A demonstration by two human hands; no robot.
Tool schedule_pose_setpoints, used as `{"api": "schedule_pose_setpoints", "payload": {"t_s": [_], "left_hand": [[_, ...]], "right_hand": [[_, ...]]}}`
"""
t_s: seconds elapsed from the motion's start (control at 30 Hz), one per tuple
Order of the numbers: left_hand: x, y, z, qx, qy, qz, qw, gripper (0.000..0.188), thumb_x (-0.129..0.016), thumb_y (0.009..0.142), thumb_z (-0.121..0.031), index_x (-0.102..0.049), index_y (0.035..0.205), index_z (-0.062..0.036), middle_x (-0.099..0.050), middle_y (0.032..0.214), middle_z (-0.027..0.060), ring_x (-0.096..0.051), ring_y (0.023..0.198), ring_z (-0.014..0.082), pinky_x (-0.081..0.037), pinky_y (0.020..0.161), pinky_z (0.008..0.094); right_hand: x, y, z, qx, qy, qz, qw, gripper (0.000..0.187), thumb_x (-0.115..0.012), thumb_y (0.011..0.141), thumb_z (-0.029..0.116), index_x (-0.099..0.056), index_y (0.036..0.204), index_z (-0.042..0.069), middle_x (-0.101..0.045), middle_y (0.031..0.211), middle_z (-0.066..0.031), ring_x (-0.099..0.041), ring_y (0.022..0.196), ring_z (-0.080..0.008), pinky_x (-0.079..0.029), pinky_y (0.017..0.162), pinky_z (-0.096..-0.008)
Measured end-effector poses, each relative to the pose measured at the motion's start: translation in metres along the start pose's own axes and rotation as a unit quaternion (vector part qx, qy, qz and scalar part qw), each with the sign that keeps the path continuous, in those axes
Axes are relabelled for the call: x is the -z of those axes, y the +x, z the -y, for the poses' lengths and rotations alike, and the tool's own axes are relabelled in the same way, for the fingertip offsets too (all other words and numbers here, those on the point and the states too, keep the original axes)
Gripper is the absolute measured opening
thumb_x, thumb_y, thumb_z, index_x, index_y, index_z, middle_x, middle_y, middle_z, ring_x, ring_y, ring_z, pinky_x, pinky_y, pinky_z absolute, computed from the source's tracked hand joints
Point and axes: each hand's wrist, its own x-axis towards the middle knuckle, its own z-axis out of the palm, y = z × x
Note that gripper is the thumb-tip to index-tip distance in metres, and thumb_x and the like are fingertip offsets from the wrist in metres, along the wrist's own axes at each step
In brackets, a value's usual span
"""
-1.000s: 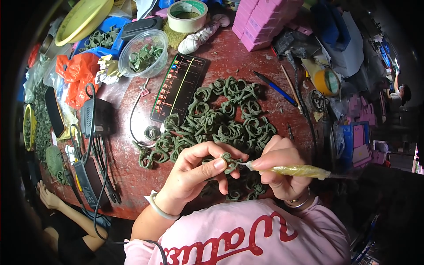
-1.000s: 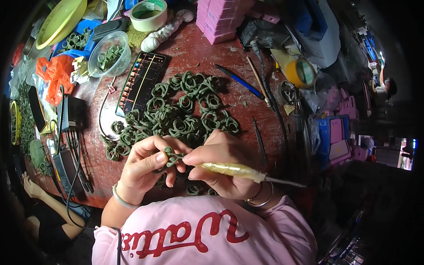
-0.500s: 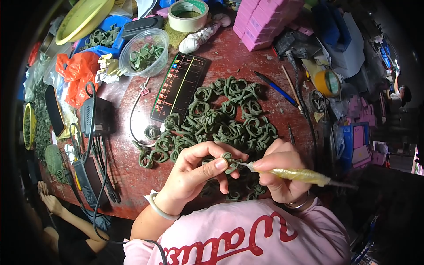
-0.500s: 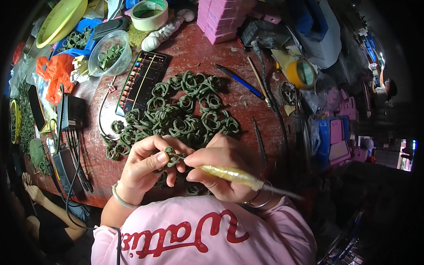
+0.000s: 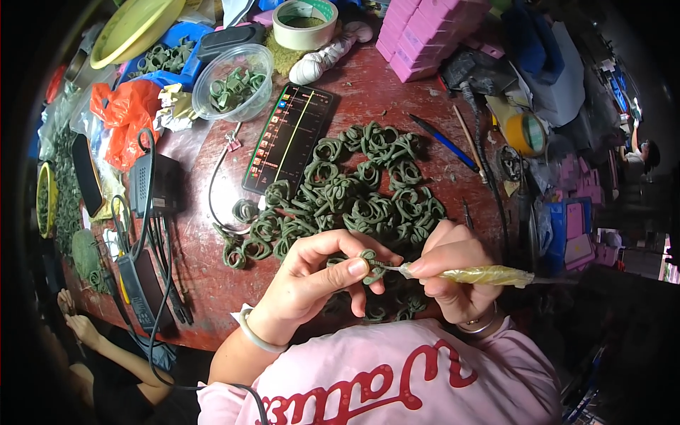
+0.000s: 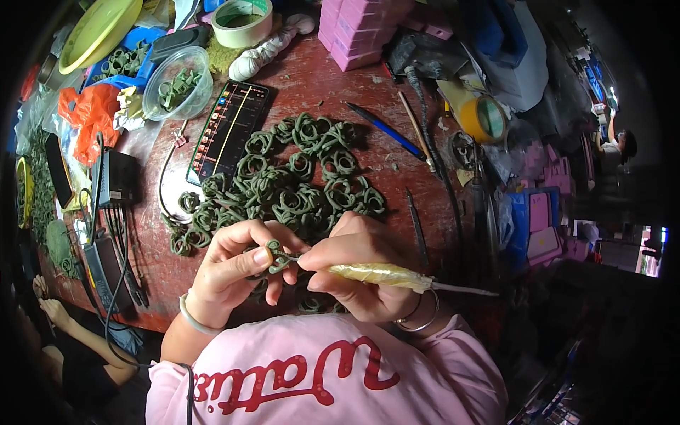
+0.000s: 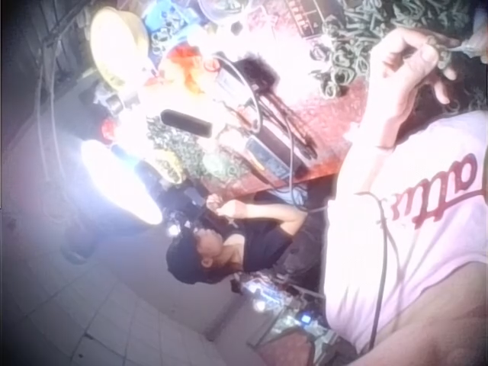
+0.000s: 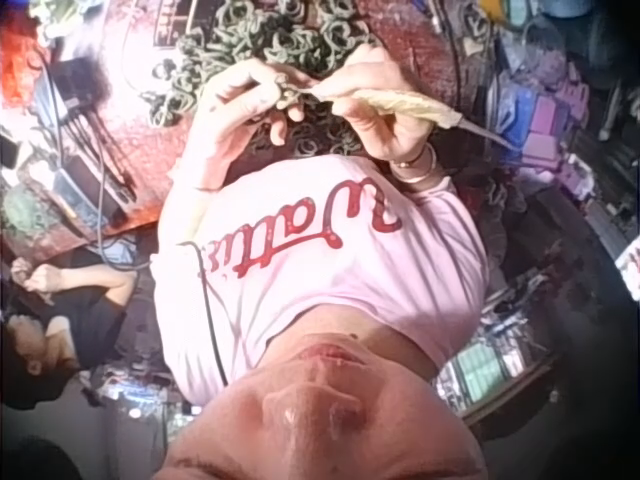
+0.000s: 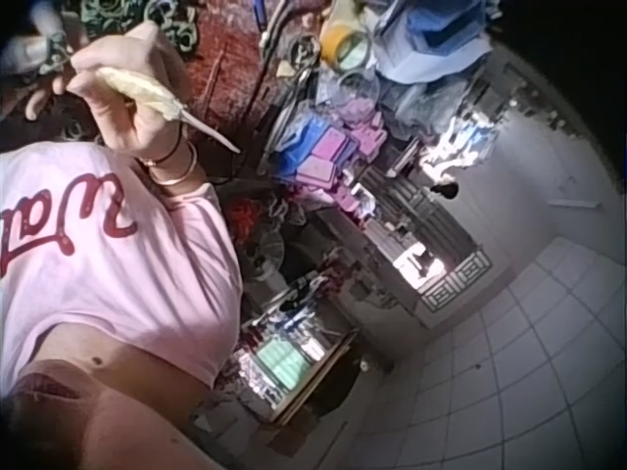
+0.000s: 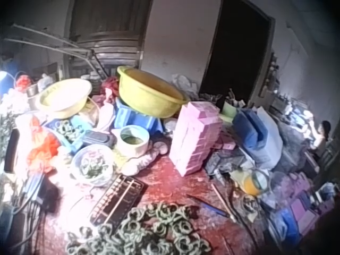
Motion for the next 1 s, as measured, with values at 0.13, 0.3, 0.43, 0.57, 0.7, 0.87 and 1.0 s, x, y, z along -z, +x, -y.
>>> {"api": "schedule_pose_setpoints", "payload": {"t_s": [0.13, 0.3, 0.43, 0.57, 0.7, 0.87, 1.0], "left_hand": [[0.0001, 0.0003, -0.0008, 0.013, 0.019, 0.006, 1.000, 0.013, -0.058, 0.093, -0.011, -0.059, 0.090, 0.0012, -0.061, 0.105, 0.0251, -0.067, 0.079, 0.0233, -0.054, 0.050, 0.0261], [0.0020, 0.0000, -0.0009, 0.055, 0.063, 0.046, 0.995, 0.014, -0.057, 0.095, -0.012, -0.061, 0.093, 0.0017, -0.062, 0.099, 0.0215, -0.066, 0.075, 0.0204, -0.053, 0.049, 0.0243], [0.0049, 0.0004, -0.0026, 0.089, 0.041, 0.066, 0.993, 0.017, -0.058, 0.096, -0.013, -0.064, 0.100, 0.0031, -0.066, 0.097, 0.0136, -0.063, 0.077, 0.0152, -0.054, 0.055, 0.0251], [-0.0001, -0.0003, -0.0024, 0.061, -0.001, 0.049, 0.997, 0.020, -0.054, 0.098, -0.017, -0.061, 0.100, 0.0022, -0.062, 0.103, 0.0185, -0.063, 0.076, 0.0172, -0.053, 0.051, 0.0245], [-0.0017, -0.0007, -0.0027, 0.034, 0.006, 0.007, 0.999, 0.024, -0.049, 0.099, -0.020, -0.059, 0.098, 0.0016, -0.057, 0.110, 0.0244, -0.063, 0.078, 0.0195, -0.052, 0.049, 0.0239], [-0.0019, 0.0000, -0.0030, 0.033, 0.015, 0.010, 0.999, 0.022, -0.049, 0.099, -0.018, -0.060, 0.097, 0.0012, -0.057, 0.111, 0.0241, -0.063, 0.080, 0.0196, -0.053, 0.050, 0.0241], [-0.0016, -0.0007, -0.0027, 0.032, 0.035, 0.010, 0.999, 0.020, -0.051, 0.098, -0.016, -0.060, 0.096, 0.0011, -0.058, 0.110, 0.0230, -0.062, 0.080, 0.0186, -0.052, 0.050, 0.0235]], "right_hand": [[-0.0031, 0.0018, -0.0005, 0.019, -0.015, -0.003, 1.000, 0.021, -0.072, 0.085, 0.014, -0.065, 0.100, 0.002, -0.066, 0.084, -0.0061, -0.056, 0.061, -0.0162, -0.045, 0.055, -0.0295], [0.0002, 0.0030, -0.0041, 0.027, 0.033, 0.035, 0.998, 0.022, -0.072, 0.085, 0.016, -0.065, 0.100, 0.002, -0.066, 0.085, -0.0061, -0.056, 0.062, -0.0164, -0.045, 0.055, -0.0298], [0.0011, -0.0015, -0.0086, 0.008, 0.083, 0.032, 0.996, 0.018, -0.069, 0.088, 0.016, -0.064, 0.099, 0.002, -0.066, 0.088, -0.0067, -0.056, 0.066, -0.0163, -0.044, 0.061, -0.0308], [0.0008, -0.0065, -0.0080, -0.048, 0.115, -0.039, 0.991, 0.016, -0.061, 0.093, 0.016, -0.063, 0.099, 0.001, -0.066, 0.094, -0.0087, -0.055, 0.073, -0.0165, -0.042, 0.068, -0.0328], [0.0002, -0.0058, -0.0056, -0.042, 0.102, -0.062, 0.992, 0.017, -0.061, 0.093, 0.016, -0.062, 0.100, 0.000, -0.066, 0.093, -0.0087, -0.056, 0.074, -0.0166, -0.042, 0.067, -0.0321], [0.0011, -0.0027, -0.0025, -0.033, 0.066, -0.032, 0.997, 0.019, -0.063, 0.093, 0.017, -0.062, 0.100, 0.000, -0.066, 0.093, -0.0080, -0.057, 0.072, -0.0160, -0.043, 0.067, -0.0306], [0.0016, -0.0022, -0.0039, -0.032, 0.048, -0.019, 0.998, 0.018, -0.063, 0.093, 0.017, -0.063, 0.100, 0.000, -0.066, 0.094, -0.0076, -0.057, 0.071, -0.0160, -0.043, 0.066, -0.0309]]}}
